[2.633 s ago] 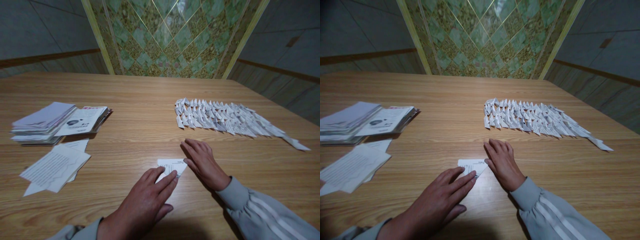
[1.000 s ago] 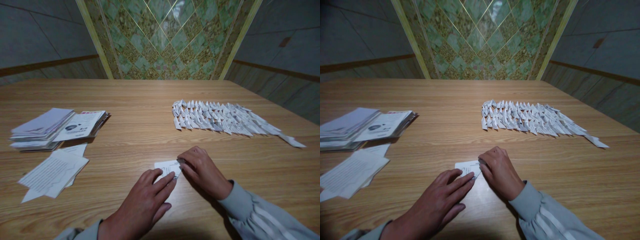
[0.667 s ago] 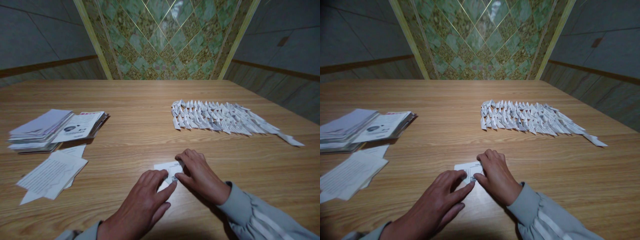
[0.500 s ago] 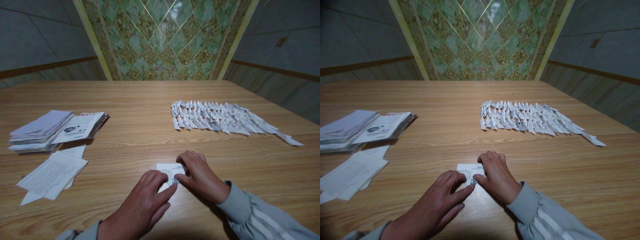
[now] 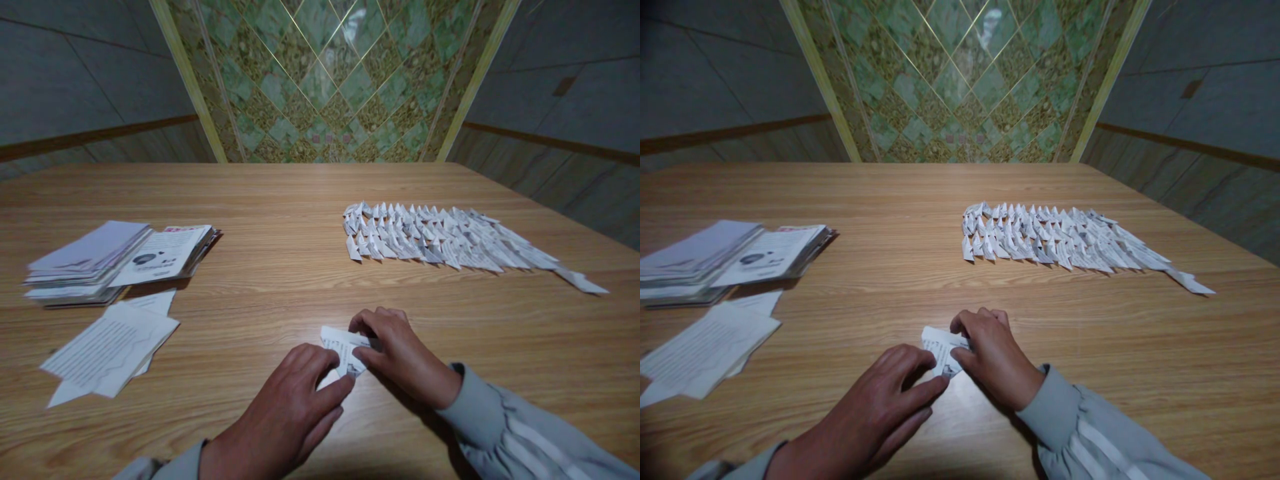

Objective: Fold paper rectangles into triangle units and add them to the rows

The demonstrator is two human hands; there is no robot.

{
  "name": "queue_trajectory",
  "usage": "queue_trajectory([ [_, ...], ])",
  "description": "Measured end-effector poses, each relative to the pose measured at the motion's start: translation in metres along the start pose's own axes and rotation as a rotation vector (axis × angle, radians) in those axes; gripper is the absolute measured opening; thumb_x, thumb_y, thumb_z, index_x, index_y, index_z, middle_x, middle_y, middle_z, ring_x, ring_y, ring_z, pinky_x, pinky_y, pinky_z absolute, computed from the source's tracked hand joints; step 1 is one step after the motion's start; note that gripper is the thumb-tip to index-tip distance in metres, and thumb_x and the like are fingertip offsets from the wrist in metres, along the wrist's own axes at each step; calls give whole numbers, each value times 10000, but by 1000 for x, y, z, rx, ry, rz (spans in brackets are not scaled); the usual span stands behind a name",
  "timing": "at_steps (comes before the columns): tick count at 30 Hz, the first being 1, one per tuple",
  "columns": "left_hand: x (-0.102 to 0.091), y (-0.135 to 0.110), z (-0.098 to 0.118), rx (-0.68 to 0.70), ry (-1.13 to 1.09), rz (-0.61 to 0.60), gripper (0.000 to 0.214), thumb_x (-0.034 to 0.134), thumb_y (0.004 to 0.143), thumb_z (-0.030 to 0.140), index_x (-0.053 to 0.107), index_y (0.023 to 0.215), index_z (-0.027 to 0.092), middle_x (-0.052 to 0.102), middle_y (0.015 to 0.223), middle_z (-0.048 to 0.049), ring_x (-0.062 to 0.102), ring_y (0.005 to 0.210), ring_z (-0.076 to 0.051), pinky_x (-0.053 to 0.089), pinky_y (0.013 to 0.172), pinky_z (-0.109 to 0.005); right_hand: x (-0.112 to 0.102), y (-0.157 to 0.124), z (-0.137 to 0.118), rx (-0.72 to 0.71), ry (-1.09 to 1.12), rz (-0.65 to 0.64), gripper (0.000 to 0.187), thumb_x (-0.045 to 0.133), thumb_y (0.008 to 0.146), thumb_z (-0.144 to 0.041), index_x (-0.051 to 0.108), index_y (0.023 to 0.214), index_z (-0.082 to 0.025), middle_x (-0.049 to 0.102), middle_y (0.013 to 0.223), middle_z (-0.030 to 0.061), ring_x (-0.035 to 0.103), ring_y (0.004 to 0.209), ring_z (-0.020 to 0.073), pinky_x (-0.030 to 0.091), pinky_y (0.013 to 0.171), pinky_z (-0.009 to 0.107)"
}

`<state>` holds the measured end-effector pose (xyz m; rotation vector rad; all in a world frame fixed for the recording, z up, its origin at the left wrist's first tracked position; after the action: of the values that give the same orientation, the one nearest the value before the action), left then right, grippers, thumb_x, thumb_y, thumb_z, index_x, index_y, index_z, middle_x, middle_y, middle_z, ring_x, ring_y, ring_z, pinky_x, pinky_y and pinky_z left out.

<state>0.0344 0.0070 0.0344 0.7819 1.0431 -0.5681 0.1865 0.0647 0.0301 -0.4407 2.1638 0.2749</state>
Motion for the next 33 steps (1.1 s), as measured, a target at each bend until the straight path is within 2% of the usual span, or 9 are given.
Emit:
queue_trajectory([
  [7, 0, 1, -4, -17, -68, 11, 308, 522, 938, 165, 599, 1232, 220, 618, 1085, -102, 566, 942, -241, 501, 801, -387, -3, 3, -4, -61, 64, 25, 215, 661, 799, -37, 681, 914, -217, 710, 885, -5, 590, 894, 198, 316, 857, 366],
  [12, -11, -2, -20, -107, -91, 183, 261, 514, 974, 172, 597, 1220, 201, 638, 1114, -93, 578, 981, -221, 483, 839, -362, -4, 4, -11, -120, 86, 29, 188, 714, 802, -56, 694, 913, -207, 707, 846, -1, 592, 860, 189, 323, 862, 371],
  [15, -13, -2, -27, -143, -48, 228, 258, 537, 971, 193, 592, 1223, 194, 644, 1141, -96, 577, 1004, -232, 471, 868, -382, -1, 4, -16, -165, 101, 23, 185, 733, 802, -66, 695, 918, -206, 704, 835, -2, 589, 848, 182, 326, 868, 369],
  [22, -6, 3, -32, -218, -71, 120, 201, 571, 960, 238, 631, 1149, 206, 654, 952, -52, 565, 873, -228, 447, 770, -366, 8, 3, -14, -193, 108, -13, 228, 767, 794, -95, 699, 955, -241, 707, 875, -20, 588, 909, 183, 293, 911, 381],
  [29, 1, 1, -45, -264, -114, 44, 128, 576, 963, 245, 658, 1057, 214, 630, 908, -41, 543, 862, -229, 392, 756, -362, 0, 5, 1, -122, 11, -42, 112, 782, 794, -139, 700, 820, -211, 686, 815, -12, 577, 868, 181, 294, 863, 360],
  [33, 1, 1, -49, -260, -139, 38, 129, 577, 963, 236, 658, 1061, 213, 624, 895, -40, 537, 865, -231, 381, 753, -358, -1, 3, -2, -164, -22, -68, 89, 750, 830, -137, 691, 838, -203, 688, 819, -14, 577, 867, 174, 283, 893, 370],
])
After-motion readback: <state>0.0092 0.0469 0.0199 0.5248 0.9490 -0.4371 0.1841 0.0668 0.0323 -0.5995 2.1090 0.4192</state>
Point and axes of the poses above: each hand's wrist, its own y-axis towards the middle knuckle, its own x-axis out of the palm, z = x × y, the point moved 6 cm from there along y, towards the middle knuckle
